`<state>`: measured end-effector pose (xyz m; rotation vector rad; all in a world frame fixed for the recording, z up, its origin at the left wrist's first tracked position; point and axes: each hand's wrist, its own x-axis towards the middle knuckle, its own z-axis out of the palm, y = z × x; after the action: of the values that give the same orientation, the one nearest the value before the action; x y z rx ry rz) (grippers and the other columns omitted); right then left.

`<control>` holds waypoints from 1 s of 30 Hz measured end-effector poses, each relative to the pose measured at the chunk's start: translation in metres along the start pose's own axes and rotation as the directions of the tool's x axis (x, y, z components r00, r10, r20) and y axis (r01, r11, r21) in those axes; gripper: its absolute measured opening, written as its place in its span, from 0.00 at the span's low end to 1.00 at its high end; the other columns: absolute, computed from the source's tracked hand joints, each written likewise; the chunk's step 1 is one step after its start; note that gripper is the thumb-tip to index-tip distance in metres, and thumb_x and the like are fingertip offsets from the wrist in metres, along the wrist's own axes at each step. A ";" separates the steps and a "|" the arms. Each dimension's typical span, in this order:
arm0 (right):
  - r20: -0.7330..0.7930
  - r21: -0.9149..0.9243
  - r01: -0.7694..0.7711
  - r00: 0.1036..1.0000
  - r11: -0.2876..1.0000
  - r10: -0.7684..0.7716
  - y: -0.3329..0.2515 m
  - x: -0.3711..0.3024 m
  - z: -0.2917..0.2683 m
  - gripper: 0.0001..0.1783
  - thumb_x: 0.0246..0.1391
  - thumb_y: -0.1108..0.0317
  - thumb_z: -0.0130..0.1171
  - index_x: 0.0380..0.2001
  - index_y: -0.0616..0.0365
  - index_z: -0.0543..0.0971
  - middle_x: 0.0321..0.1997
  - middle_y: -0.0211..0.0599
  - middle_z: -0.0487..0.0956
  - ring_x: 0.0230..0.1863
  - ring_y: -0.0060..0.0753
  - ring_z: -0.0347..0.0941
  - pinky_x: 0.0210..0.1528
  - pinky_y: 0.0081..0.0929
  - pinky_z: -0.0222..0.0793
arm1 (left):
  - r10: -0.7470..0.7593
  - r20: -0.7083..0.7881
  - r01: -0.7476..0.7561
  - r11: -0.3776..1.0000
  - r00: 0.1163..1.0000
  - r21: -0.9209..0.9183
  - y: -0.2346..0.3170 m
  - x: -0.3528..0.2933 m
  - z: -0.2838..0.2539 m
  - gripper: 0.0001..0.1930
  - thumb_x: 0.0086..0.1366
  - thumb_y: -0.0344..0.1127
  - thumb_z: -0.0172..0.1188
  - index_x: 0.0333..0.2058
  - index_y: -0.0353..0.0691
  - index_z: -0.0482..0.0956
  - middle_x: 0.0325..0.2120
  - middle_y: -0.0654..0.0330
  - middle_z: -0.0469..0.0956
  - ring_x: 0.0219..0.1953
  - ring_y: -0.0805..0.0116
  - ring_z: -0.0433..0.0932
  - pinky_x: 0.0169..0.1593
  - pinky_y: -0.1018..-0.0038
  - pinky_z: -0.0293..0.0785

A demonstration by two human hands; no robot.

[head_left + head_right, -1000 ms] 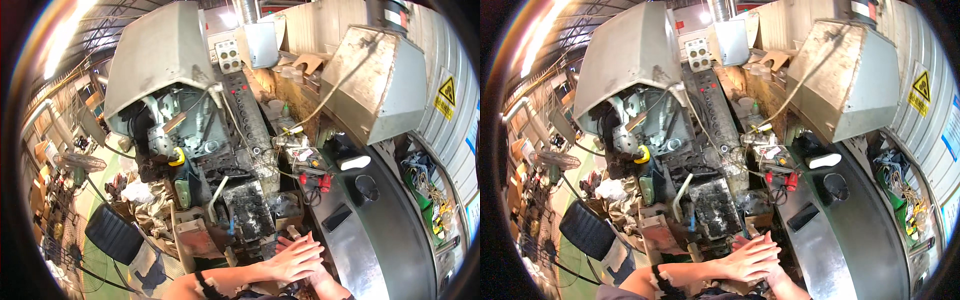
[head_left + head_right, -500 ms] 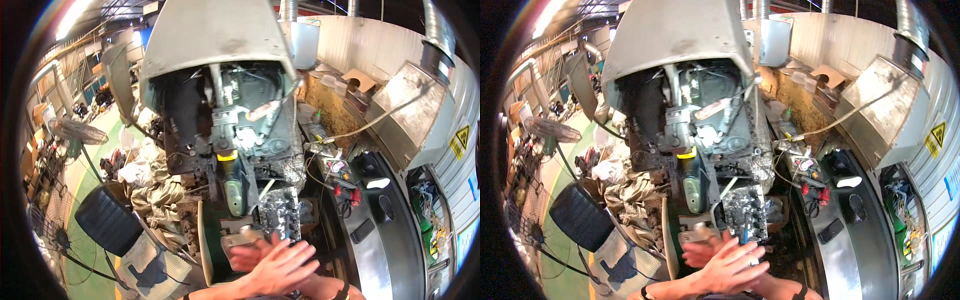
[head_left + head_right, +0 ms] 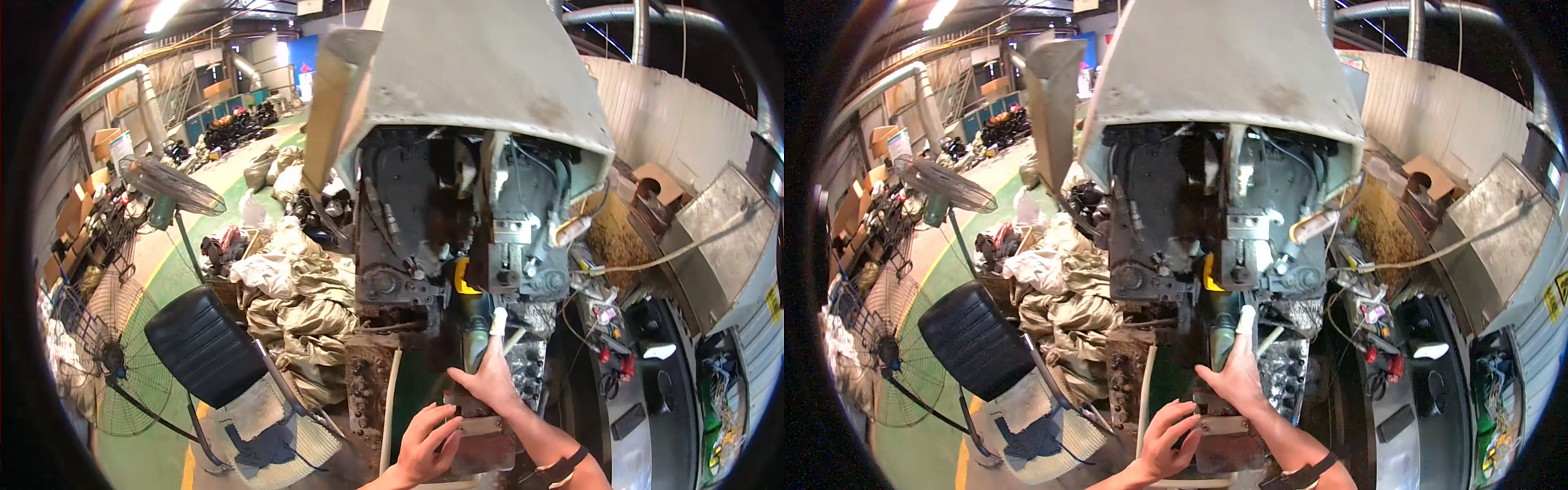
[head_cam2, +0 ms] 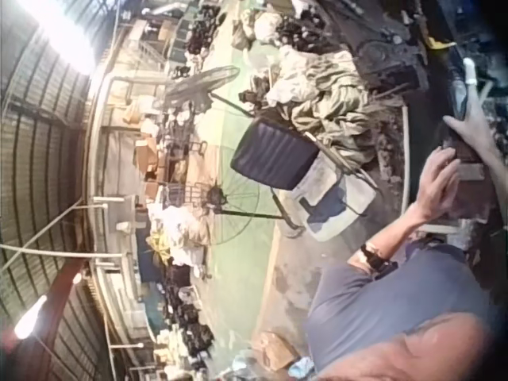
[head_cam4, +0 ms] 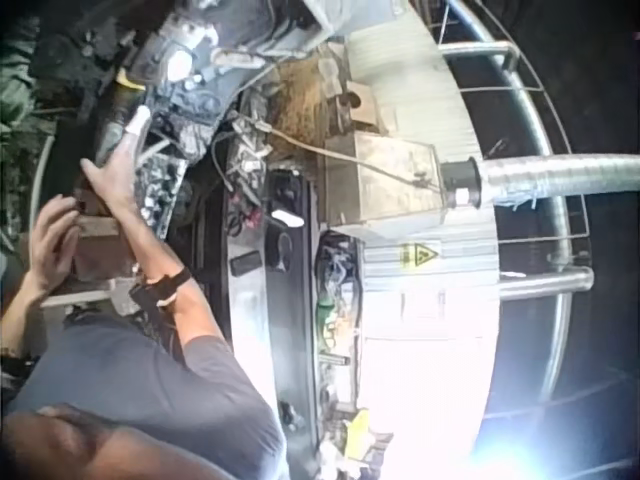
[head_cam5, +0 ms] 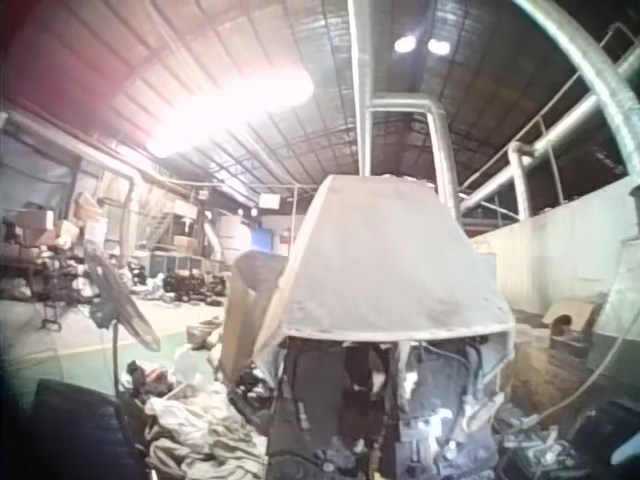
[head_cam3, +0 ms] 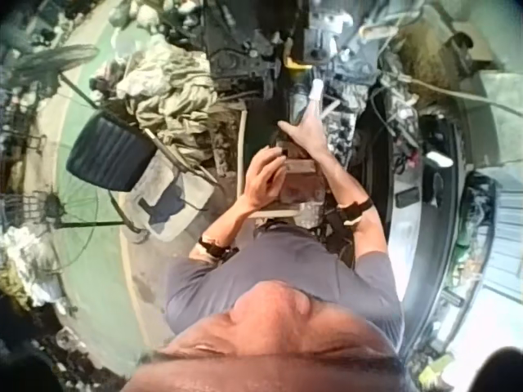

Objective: Using a lasting machine and a conveyor belt to manufacture shoes.

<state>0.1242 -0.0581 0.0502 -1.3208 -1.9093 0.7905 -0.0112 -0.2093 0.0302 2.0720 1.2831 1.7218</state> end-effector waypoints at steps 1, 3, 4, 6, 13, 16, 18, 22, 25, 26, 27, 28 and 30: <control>-0.020 0.003 0.051 0.999 0.999 -0.050 -0.002 -0.001 0.002 0.71 0.37 0.66 0.76 0.71 0.71 0.34 0.75 0.67 0.42 0.76 0.62 0.42 0.75 0.36 0.45 | -0.042 -0.002 0.042 0.999 0.999 0.024 -0.002 -0.003 -0.005 0.19 0.55 0.22 0.67 0.47 0.34 0.79 0.49 0.47 0.78 0.52 0.47 0.78 0.58 0.55 0.73; -0.040 0.004 0.107 0.993 0.994 -0.107 -0.003 0.000 0.002 0.70 0.37 0.67 0.75 0.71 0.71 0.34 0.75 0.67 0.41 0.76 0.62 0.41 0.75 0.36 0.44 | -0.113 -0.005 0.113 0.993 0.994 0.032 -0.005 -0.003 -0.011 0.19 0.56 0.22 0.66 0.48 0.34 0.78 0.48 0.48 0.78 0.51 0.48 0.78 0.57 0.60 0.74; -0.114 -0.056 0.183 0.975 0.982 -0.188 0.000 0.002 0.003 0.69 0.37 0.66 0.75 0.72 0.70 0.36 0.72 0.64 0.52 0.70 0.58 0.54 0.69 0.36 0.55 | -0.110 -0.010 0.110 0.993 0.994 0.033 -0.006 0.000 -0.011 0.19 0.56 0.22 0.66 0.48 0.34 0.78 0.48 0.48 0.78 0.51 0.48 0.78 0.57 0.60 0.74; -0.189 -0.124 0.256 0.942 0.959 -0.276 0.001 0.001 -0.002 0.68 0.38 0.65 0.75 0.72 0.68 0.39 0.68 0.62 0.62 0.65 0.54 0.66 0.63 0.37 0.65 | -0.226 -0.027 0.223 0.970 0.974 -0.096 -0.008 0.010 -0.007 0.19 0.57 0.23 0.65 0.48 0.36 0.79 0.48 0.48 0.78 0.50 0.50 0.78 0.55 0.62 0.75; 0.141 0.354 -0.156 0.984 0.922 0.112 -0.026 -0.102 -0.081 0.61 0.34 0.70 0.79 0.69 0.70 0.53 0.64 0.48 0.68 0.66 0.39 0.63 0.69 0.34 0.55 | -0.662 -0.057 0.473 0.591 0.747 -0.654 -0.027 0.071 0.011 0.40 0.60 0.27 0.69 0.66 0.34 0.55 0.63 0.49 0.63 0.64 0.58 0.65 0.61 0.63 0.70; 0.086 0.111 0.172 0.979 0.979 -0.182 0.001 -0.161 -0.106 0.63 0.35 0.68 0.77 0.70 0.69 0.49 0.69 0.53 0.60 0.71 0.42 0.57 0.71 0.36 0.51 | -0.516 0.295 0.474 0.257 0.804 -0.842 0.000 0.101 0.031 0.33 0.58 0.21 0.66 0.62 0.33 0.64 0.54 0.44 0.75 0.57 0.54 0.75 0.63 0.59 0.69; 0.060 -0.073 0.219 0.975 0.973 -0.215 0.015 -0.197 -0.118 0.63 0.35 0.69 0.77 0.70 0.69 0.49 0.68 0.54 0.60 0.72 0.44 0.56 0.72 0.37 0.50 | -0.487 0.287 0.470 0.309 0.825 -0.827 0.035 0.102 0.058 0.26 0.55 0.24 0.69 0.53 0.32 0.72 0.48 0.42 0.79 0.51 0.48 0.79 0.57 0.53 0.74; -0.132 0.220 0.168 0.981 0.961 -0.141 0.054 -0.260 -0.149 0.60 0.38 0.63 0.79 0.71 0.65 0.54 0.71 0.59 0.59 0.69 0.55 0.59 0.69 0.44 0.54 | -0.503 0.404 0.551 0.184 0.764 -0.814 0.076 0.082 0.126 0.22 0.55 0.26 0.68 0.48 0.32 0.74 0.44 0.45 0.80 0.49 0.47 0.79 0.55 0.53 0.76; -0.212 0.247 0.147 0.973 0.958 -0.094 0.091 -0.323 -0.187 0.60 0.38 0.58 0.82 0.69 0.68 0.57 0.71 0.55 0.62 0.70 0.49 0.62 0.69 0.38 0.56 | -0.629 0.579 0.682 -0.104 0.519 -0.724 0.101 0.062 0.195 0.18 0.58 0.29 0.65 0.47 0.34 0.74 0.42 0.50 0.79 0.47 0.53 0.79 0.53 0.58 0.76; -0.299 0.234 0.114 0.953 0.965 -0.040 0.100 -0.345 -0.191 0.58 0.39 0.58 0.82 0.68 0.69 0.59 0.69 0.53 0.65 0.68 0.46 0.65 0.68 0.36 0.59 | -0.653 0.633 0.709 -0.204 0.415 -0.675 0.109 0.051 0.221 0.16 0.59 0.27 0.66 0.45 0.34 0.75 0.42 0.51 0.81 0.44 0.58 0.81 0.52 0.61 0.78; -0.483 0.276 0.058 0.871 0.959 0.086 0.103 -0.357 -0.196 0.51 0.40 0.61 0.81 0.65 0.66 0.66 0.62 0.48 0.74 0.62 0.39 0.72 0.65 0.33 0.64 | -0.674 0.646 0.784 -0.157 0.359 -0.601 0.123 0.037 0.248 0.15 0.60 0.28 0.66 0.45 0.35 0.75 0.43 0.54 0.81 0.44 0.61 0.80 0.51 0.63 0.78; -0.580 0.335 0.034 0.795 0.942 0.178 0.115 -0.370 -0.206 0.46 0.42 0.64 0.80 0.64 0.63 0.70 0.58 0.43 0.78 0.57 0.33 0.75 0.62 0.30 0.67 | -0.695 0.648 0.847 -0.106 0.312 -0.522 0.137 0.022 0.275 0.14 0.61 0.30 0.66 0.44 0.36 0.75 0.43 0.56 0.80 0.44 0.63 0.80 0.51 0.64 0.77; -0.467 0.779 -0.077 0.591 0.622 0.657 0.144 -0.404 -0.227 0.43 0.44 0.71 0.77 0.64 0.62 0.69 0.56 0.38 0.79 0.54 0.33 0.76 0.59 0.30 0.69 | -0.502 0.827 0.935 -0.093 0.254 -0.343 0.160 -0.007 0.317 0.23 0.65 0.40 0.65 0.54 0.39 0.68 0.46 0.56 0.76 0.48 0.62 0.75 0.54 0.61 0.73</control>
<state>0.4883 -0.3741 -0.0053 -1.2806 -0.5277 0.8892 0.3433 -0.1916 0.0184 0.6203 0.7996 0.7835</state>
